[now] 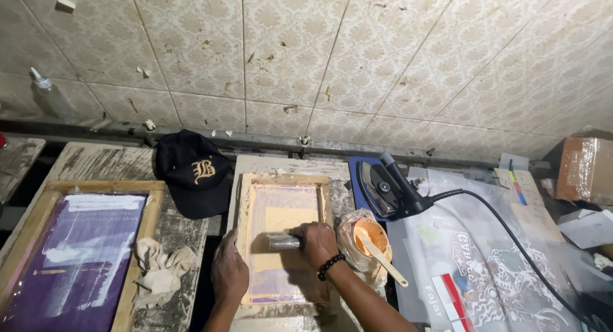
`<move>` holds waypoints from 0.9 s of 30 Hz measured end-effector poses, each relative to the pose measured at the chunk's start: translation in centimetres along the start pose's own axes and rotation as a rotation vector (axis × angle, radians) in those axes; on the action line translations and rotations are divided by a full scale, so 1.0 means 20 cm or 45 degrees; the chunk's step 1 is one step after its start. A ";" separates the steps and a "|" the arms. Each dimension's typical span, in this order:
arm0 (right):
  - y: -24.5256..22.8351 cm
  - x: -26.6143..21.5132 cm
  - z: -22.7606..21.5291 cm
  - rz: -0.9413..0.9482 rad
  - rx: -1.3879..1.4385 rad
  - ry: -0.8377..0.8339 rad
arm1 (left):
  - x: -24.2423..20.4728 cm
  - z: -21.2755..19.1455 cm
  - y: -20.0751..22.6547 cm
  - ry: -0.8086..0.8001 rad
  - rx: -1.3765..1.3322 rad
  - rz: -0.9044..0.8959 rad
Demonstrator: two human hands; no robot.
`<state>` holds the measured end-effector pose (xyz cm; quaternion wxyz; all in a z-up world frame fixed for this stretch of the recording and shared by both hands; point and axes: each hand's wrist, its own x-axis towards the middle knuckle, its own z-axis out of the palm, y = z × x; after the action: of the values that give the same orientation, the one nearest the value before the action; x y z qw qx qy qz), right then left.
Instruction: The person uses a squeegee to spread orange ink across a screen printing frame placed over a black cap. The person repeatedly pulls the squeegee across the screen to ensure even ink coverage. A second screen printing frame with purple ink is visible on the left side of the workspace.
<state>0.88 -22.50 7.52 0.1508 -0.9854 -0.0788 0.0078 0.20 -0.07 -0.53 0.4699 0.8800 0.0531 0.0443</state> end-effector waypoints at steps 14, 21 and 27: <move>0.17 0.33 0.26 0.136 -0.080 0.129 | -0.02 0.01 -0.03 -0.023 0.018 0.017; -0.10 -0.18 -0.07 -0.015 0.157 -0.019 | 0.06 0.22 -0.28 0.148 0.143 -0.009; 0.04 -0.01 0.03 -0.085 0.096 0.221 | 0.09 0.35 -0.37 0.491 0.062 0.277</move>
<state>0.82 -23.06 6.79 0.1941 -0.9728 -0.0977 -0.0798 2.51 -1.46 -10.57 0.4220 0.8669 0.0477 0.2611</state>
